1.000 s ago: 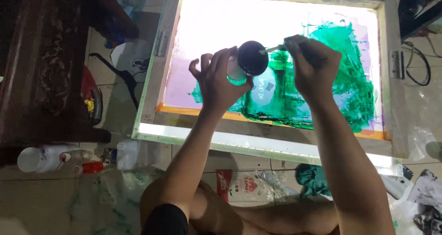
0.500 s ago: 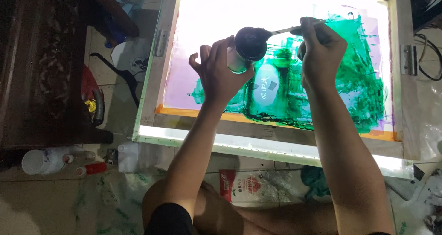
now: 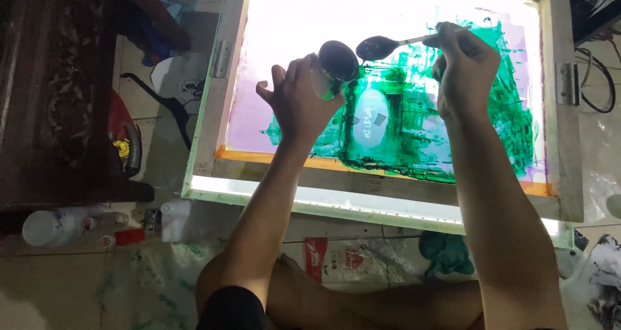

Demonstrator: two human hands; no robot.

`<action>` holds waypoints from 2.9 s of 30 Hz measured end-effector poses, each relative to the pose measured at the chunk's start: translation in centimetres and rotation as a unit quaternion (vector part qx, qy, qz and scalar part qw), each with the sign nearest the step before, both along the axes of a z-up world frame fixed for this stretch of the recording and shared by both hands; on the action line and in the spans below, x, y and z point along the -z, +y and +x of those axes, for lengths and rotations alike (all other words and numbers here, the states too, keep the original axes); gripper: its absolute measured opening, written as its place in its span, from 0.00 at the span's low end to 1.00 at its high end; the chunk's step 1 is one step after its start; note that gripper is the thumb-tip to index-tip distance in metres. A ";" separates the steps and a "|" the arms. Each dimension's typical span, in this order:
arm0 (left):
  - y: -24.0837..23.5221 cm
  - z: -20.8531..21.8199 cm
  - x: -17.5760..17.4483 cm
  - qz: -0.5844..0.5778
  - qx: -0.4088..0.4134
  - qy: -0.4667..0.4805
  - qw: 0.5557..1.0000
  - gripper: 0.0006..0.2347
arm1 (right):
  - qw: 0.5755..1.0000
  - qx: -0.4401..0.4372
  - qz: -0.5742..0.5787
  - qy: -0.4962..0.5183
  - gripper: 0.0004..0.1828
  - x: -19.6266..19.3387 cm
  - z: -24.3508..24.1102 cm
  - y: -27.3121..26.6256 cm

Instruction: The person sits on the floor and uses a squeegee to spread green ink across a screen printing frame placed over a lightbox. They repeatedly lift the frame to inspect the lightbox underneath, then lower it and continue spreading the ink. The person also uses a spoon to transfer more ink from a container onto the screen.

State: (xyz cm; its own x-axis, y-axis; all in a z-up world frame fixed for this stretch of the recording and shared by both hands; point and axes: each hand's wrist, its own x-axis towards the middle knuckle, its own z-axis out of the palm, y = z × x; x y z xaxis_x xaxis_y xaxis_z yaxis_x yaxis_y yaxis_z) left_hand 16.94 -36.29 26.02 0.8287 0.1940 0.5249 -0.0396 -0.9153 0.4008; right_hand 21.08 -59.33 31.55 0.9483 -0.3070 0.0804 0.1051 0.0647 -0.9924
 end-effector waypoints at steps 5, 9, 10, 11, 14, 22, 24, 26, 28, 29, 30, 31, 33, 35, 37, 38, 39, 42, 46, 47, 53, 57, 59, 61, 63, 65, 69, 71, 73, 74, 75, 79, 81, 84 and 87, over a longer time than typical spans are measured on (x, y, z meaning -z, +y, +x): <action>0.5 0.0 0.3 0.007 -0.036 -0.001 0.999 0.28 | 1.000 0.006 -0.018 0.013 0.13 1.7 0.0 -0.6; 1.4 -0.3 0.8 -0.005 -0.048 -0.018 0.999 0.30 | 0.998 -0.003 -0.058 0.018 0.07 3.5 0.2 -0.7; 1.6 -0.5 0.7 -0.008 -0.053 -0.018 0.998 0.30 | 0.996 -0.005 -0.090 0.028 0.05 3.8 0.2 -0.6; 1.6 -0.5 0.9 -0.008 -0.053 -0.017 0.998 0.30 | 0.996 -0.005 -0.089 0.029 0.05 3.8 -0.1 -0.6; 1.7 -0.6 1.2 -0.013 -0.055 -0.034 0.998 0.30 | 0.982 -0.074 -0.164 -0.054 0.06 3.8 -0.6 -0.5; 1.4 -0.9 1.1 -0.034 -0.026 -0.079 0.996 0.28 | 0.880 -0.172 -0.372 -0.242 0.06 2.6 -1.8 0.3; 1.3 -1.2 0.5 -0.039 -0.023 -0.081 0.996 0.28 | 0.867 -0.186 -0.387 -0.251 0.06 2.0 -2.4 0.6; 1.4 -1.3 0.5 -0.043 -0.021 -0.083 0.995 0.28 | 0.855 -0.202 -0.401 -0.259 0.06 1.6 -2.8 0.5; 1.5 -1.1 1.0 -0.041 -0.028 -0.080 0.996 0.28 | 0.843 -0.215 -0.396 -0.294 0.05 1.4 -3.0 -0.1; 1.5 -1.1 1.1 -0.041 -0.028 -0.081 0.995 0.28 | 0.842 -0.215 -0.397 -0.295 0.05 1.9 -2.9 -0.6; 1.6 -1.0 1.2 -0.038 -0.030 -0.082 0.995 0.28 | 0.836 -0.201 -0.418 -0.294 0.06 2.4 -2.8 -1.2; 1.6 -1.0 1.3 -0.034 -0.032 -0.083 0.995 0.28 | 0.830 -0.187 -0.438 -0.292 0.06 2.9 -2.7 -1.8; 1.4 -1.1 1.1 -0.032 -0.032 -0.079 0.996 0.28 | 0.826 -0.194 -0.443 -0.290 0.06 2.5 -3.1 -2.3; 1.3 -1.0 1.1 -0.028 -0.031 -0.076 0.996 0.28 | 0.823 -0.199 -0.447 -0.287 0.06 2.2 -3.5 -2.6; 1.3 -1.0 1.2 -0.025 -0.031 -0.081 0.996 0.28 | 0.826 -0.204 -0.443 -0.284 0.06 1.9 -3.9 -2.6; 1.2 -1.1 1.2 -0.024 -0.029 -0.080 0.996 0.28 | 0.827 -0.202 -0.442 -0.283 0.06 2.0 -4.0 -2.9; 1.1 -1.1 1.1 -0.022 -0.028 -0.079 0.996 0.28 | 0.820 -0.195 -0.458 -0.285 0.06 2.1 -4.1 -3.3; 1.2 -1.1 1.0 -0.022 -0.028 -0.081 0.996 0.28 | 0.814 -0.189 -0.463 -0.295 0.06 2.4 -4.3 -4.0; 1.2 -0.9 1.4 -0.024 -0.027 -0.081 0.996 0.27 | 0.819 -0.183 -0.455 -0.297 0.07 2.9 -4.8 -4.6; 1.1 -1.2 1.3 -0.024 -0.027 -0.080 0.996 0.27 | 0.819 -0.184 -0.455 -0.296 0.07 3.1 -4.8 -4.9; 1.1 -1.2 1.0 -0.008 -0.013 -0.073 0.997 0.26 | 0.810 -0.158 -0.479 -0.299 0.07 3.3 -5.2 -5.8; 1.1 -1.6 1.0 -0.025 -0.021 -0.090 0.995 0.28 | 0.819 -0.149 -0.459 -0.309 0.08 3.4 -5.6 -5.8; 1.0 -1.3 1.0 -0.021 -0.015 -0.096 0.995 0.27 | 0.817 -0.138 -0.458 -0.323 0.07 3.1 -5.8 -5.8; 0.9 -1.4 1.0 -0.018 -0.017 -0.095 0.995 0.27 | 0.823 -0.149 -0.457 -0.302 0.08 2.4 -6.3 -5.2; 1.0 -1.4 1.2 -0.018 -0.014 -0.098 0.995 0.27 | 0.811 -0.132 -0.479 -0.310 0.08 3.3 -5.9 -6.1; 1.0 -1.5 1.1 -0.020 -0.017 -0.100 0.995 0.27 | 0.796 -0.119 -0.499 -0.320 0.08 3.3 -5.7 -6.3; 0.9 -1.3 1.0 -0.027 -0.010 -0.101 0.994 0.27 | 0.805 -0.141 -0.483 -0.314 0.08 2.4 -6.1 -5.8; 1.0 -1.6 1.1 -0.028 -0.011 -0.099 0.995 0.27 | 0.804 -0.147 -0.490 -0.304 0.07 2.4 -6.1 -5.6; 0.9 -1.5 1.0 -0.034 -0.004 -0.099 0.994 0.28 | 0.792 -0.130 -0.505 -0.317 0.07 2.6 -5.8 -5.6; 0.9 -1.5 1.1 -0.034 -0.006 -0.099 0.995 0.28 | 0.792 -0.131 -0.505 -0.318 0.07 2.5 -5.7 -5.2; 1.0 -1.4 1.3 -0.029 -0.010 -0.100 0.994 0.28 | 0.800 -0.137 -0.492 -0.316 0.07 2.5 -5.6 -4.9; 1.1 -1.5 1.1 -0.036 -0.007 -0.099 0.994 0.28 | 0.797 -0.132 -0.487 -0.332 0.07 2.8 -4.9 -3.7; 1.2 -1.5 1.3 -0.036 -0.007 -0.098 0.995 0.28 | 0.796 -0.147 -0.482 -0.335 0.06 2.4 -4.7 -2.2; 1.1 -1.4 1.3 -0.036 -0.004 -0.097 0.995 0.28 | 0.800 -0.183 -0.458 -0.341 0.05 1.8 -4.4 -0.2; 1.2 -1.5 1.4 -0.027 -0.008 -0.094 0.995 0.29 | 0.807 -0.203 -0.433 -0.346 0.06 1.3 -4.3 1.2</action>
